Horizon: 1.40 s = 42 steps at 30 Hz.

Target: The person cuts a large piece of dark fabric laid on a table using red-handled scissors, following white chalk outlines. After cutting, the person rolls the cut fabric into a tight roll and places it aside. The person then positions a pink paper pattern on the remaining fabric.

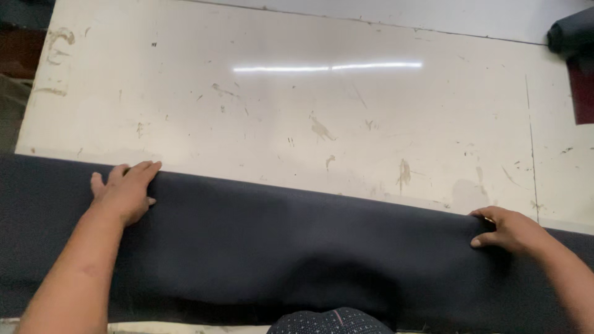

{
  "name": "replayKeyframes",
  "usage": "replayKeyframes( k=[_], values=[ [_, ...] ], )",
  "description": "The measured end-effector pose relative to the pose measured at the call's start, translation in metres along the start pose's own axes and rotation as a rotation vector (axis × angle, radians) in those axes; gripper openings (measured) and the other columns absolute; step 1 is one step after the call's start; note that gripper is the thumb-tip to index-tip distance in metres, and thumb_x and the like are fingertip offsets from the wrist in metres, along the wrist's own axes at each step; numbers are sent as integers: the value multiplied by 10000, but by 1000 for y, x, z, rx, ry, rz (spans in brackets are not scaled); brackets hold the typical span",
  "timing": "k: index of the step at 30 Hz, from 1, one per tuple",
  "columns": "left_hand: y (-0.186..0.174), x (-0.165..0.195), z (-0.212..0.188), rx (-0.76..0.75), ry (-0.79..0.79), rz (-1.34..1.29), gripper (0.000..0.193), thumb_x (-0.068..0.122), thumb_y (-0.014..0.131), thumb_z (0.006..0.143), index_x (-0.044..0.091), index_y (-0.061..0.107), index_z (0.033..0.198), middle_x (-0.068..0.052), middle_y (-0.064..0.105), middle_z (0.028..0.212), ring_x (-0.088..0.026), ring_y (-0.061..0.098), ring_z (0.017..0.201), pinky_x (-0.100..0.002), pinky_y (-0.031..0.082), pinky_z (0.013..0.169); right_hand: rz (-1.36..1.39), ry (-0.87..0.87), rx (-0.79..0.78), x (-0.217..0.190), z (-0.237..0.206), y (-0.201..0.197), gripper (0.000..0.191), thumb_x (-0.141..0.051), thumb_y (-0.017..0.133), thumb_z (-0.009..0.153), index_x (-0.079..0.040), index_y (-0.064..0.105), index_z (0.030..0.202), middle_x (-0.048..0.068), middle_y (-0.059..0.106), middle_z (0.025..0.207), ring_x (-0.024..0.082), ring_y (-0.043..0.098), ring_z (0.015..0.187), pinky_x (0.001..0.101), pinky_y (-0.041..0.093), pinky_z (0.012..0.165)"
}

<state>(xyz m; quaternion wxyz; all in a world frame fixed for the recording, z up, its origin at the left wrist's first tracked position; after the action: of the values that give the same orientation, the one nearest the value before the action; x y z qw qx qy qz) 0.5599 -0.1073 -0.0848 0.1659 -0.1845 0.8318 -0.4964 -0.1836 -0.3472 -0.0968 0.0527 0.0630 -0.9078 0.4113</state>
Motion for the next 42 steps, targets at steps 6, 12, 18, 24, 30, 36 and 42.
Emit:
replayKeyframes(
  k=[6, 12, 18, 24, 30, 36, 42],
  values=[
    [-28, -14, 17, -53, 36, 186, 414, 346, 804, 835, 289, 732, 1239, -7, 751, 1196, -222, 662, 1235, -422, 494, 1077, -303, 63, -82, 9, -9, -17, 449, -440, 803, 832, -234, 726, 1224, -11, 743, 1150, 165, 700, 1108, 336, 598, 1033],
    [-62, -55, 33, -182, -108, 225, 198, 340, 699, 939, 281, 758, 1119, -3, 787, 944, -171, 736, 935, -387, 553, 946, 24, 6, 10, 61, 35, -72, 423, -199, 888, 734, -110, 719, 1111, 103, 705, 1032, 247, 756, 948, 405, 611, 886],
    [-192, -22, 85, 427, 115, -184, 134, 176, 683, 916, 137, 691, 1044, -77, 671, 940, -227, 708, 835, -424, 541, 833, -284, 56, 378, 39, 109, -183, 312, -134, 886, 802, -72, 691, 1037, 127, 705, 1018, 264, 734, 883, 428, 598, 839],
    [-244, 18, 82, 969, 203, 107, 60, 144, 678, 941, 137, 624, 967, -72, 602, 927, -238, 634, 843, -409, 497, 802, -349, -46, 906, -14, 99, -247, 212, -127, 820, 878, -89, 622, 941, 105, 646, 973, 272, 697, 823, 410, 562, 745],
    [-159, 40, 72, 1081, 202, 404, 140, 112, 672, 967, 136, 556, 891, -67, 533, 914, -250, 561, 851, -393, 453, 771, -331, -326, 1263, -45, 86, -181, 229, -120, 755, 954, -105, 553, 846, 83, 588, 928, 280, 659, 764, 392, 527, 652],
    [-60, 42, 88, 690, 196, 261, 170, 115, 688, 811, 126, 633, 972, -79, 590, 1020, -287, 609, 999, -450, 495, 881, -325, -275, 841, -67, 108, -136, 328, -295, 832, 796, -86, 657, 978, 111, 664, 984, 299, 693, 867, 405, 571, 731],
    [-104, 32, 132, 506, 194, -238, 317, 115, 695, 825, 140, 691, 1141, -120, 632, 1288, -362, 623, 1214, -494, 517, 1021, -176, -332, 767, -73, 133, -236, 601, -444, 823, 869, -94, 668, 1332, 120, 670, 1304, 270, 683, 1127, 381, 562, 1010]
  ],
)
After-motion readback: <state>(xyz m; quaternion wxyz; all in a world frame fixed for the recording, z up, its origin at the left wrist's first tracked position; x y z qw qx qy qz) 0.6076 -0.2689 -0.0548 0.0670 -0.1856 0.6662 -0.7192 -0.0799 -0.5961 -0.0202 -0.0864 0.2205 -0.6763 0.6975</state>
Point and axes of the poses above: each hand's wrist, its own z-axis towards the middle knuckle, its own y-axis out of the palm, x = y × z, the point moved 8 cm from there along z, towards the middle knuckle
